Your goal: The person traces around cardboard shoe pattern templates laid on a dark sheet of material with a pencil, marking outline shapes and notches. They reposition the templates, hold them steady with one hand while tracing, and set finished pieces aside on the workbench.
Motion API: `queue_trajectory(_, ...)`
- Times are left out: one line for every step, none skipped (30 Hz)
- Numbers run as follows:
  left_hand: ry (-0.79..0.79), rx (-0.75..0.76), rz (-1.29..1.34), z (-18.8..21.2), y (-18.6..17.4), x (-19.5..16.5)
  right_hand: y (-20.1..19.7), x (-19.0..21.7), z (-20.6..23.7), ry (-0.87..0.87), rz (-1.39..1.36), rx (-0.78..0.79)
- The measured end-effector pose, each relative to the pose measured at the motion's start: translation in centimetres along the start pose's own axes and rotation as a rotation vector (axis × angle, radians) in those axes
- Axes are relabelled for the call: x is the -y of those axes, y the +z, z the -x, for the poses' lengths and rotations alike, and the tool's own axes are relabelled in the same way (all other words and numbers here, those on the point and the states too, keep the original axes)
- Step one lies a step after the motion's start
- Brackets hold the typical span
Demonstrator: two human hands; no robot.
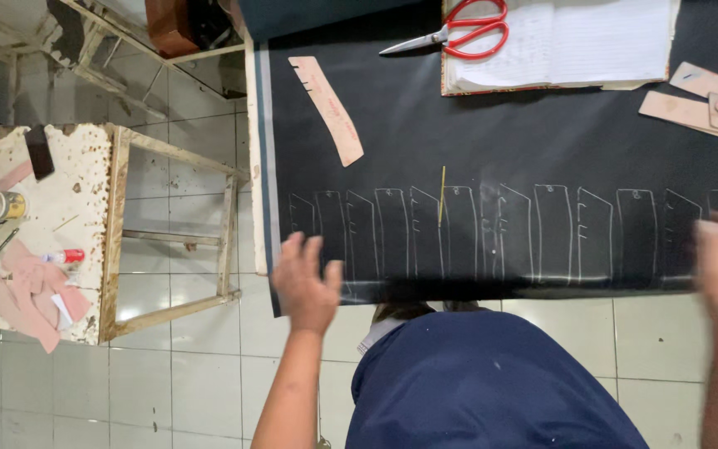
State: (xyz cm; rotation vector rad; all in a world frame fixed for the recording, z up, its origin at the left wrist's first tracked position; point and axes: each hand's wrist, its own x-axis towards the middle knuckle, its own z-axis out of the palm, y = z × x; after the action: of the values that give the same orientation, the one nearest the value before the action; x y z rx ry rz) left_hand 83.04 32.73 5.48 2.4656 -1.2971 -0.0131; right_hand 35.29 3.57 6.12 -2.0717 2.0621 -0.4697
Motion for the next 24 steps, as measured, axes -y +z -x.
queue_trajectory(0.091,0.061,0.000,-0.5,0.3,-0.5,0.9,3.8,0.3,-0.064,-0.100,0.119)
queue_trajectory(0.139,0.116,-0.014,-1.0,0.5,-0.7,1.8,7.7,0.9,-0.120,-0.208,0.260)
queue_trajectory(0.187,0.172,-0.029,-1.4,0.7,-0.6,3.1,11.8,1.6,-0.166,-0.317,0.398)
queue_trajectory(0.235,0.231,-0.045,-1.7,0.7,-0.2,4.0,15.5,2.6,-0.272,-0.377,0.487)
queue_trajectory(0.263,0.240,-0.007,-1.9,0.5,0.5,4.9,19.1,3.6,-0.371,-0.373,0.501)
queue_trajectory(0.293,0.251,0.031,-2.1,0.2,1.5,5.7,22.3,4.4,-0.468,-0.368,0.514)
queue_trajectory(0.325,0.262,0.071,-2.3,-0.1,2.8,6.3,25.1,5.1,-0.463,-0.304,0.499)
queue_trajectory(0.349,0.289,0.102,-2.5,-0.6,4.3,6.8,27.6,5.7,-0.457,-0.237,0.487)
queue_trajectory(0.369,0.316,0.132,-2.5,-1.2,6.0,7.3,29.7,6.3,-0.453,-0.169,0.477)
queue_trajectory(0.387,0.340,0.161,-2.9,-1.8,7.8,7.9,31.5,6.6,-0.453,-0.113,0.448)
queue_trajectory(0.377,0.336,0.141,-3.2,-2.3,9.7,8.4,33.1,7.1,-0.454,-0.057,0.422)
queue_trajectory(0.364,0.336,0.122,-3.5,-3.0,11.7,9.0,34.4,7.7,-0.453,0.001,0.399)
queue_trajectory(0.354,0.332,0.103,-4.0,-3.5,13.5,9.6,35.5,8.1,-0.436,0.032,0.387)
queue_trajectory(0.363,0.288,0.089,-4.7,-3.9,15.3,10.3,36.6,8.5,-0.418,0.061,0.376)
queue_trajectory(0.372,0.247,0.076,-5.1,-4.2,16.8,10.9,37.2,9.0,-0.398,0.092,0.367)
queue_trajectory(0.382,0.204,0.065,-5.6,-4.4,18.0,11.4,37.7,9.4,-0.379,0.107,0.377)
queue_trajectory(0.388,0.187,0.100,-6.2,-4.5,19.1,12.0,38.1,9.5,-0.360,0.120,0.385)
queue_trajectory(0.396,0.169,0.135,-6.8,-4.6,20.0,12.6,38.4,9.7,-0.338,0.132,0.392)
queue_trajectory(0.406,0.151,0.170,-7.4,-4.6,20.5,13.2,38.6,9.7,-0.302,0.147,0.404)
queue_trajectory(0.399,0.133,0.202,-8.0,-4.6,20.8,13.8,38.8,9.6,-0.266,0.163,0.413)
queue_trajectory(0.393,0.116,0.235,-8.6,-4.5,20.9,14.2,38.9,9.6,-0.229,0.179,0.422)
queue_trajectory(0.389,0.096,0.268,-9.4,-4.5,21.0,14.6,39.0,9.6,-0.232,0.194,0.416)
queue_trajectory(0.395,0.085,0.296,-10.4,-4.3,20.9,15.0,39.1,9.5,-0.236,0.207,0.407)
queue_trajectory(0.400,0.074,0.325,-11.5,-4.2,20.7,15.2,39.2,9.4,-0.242,0.220,0.399)
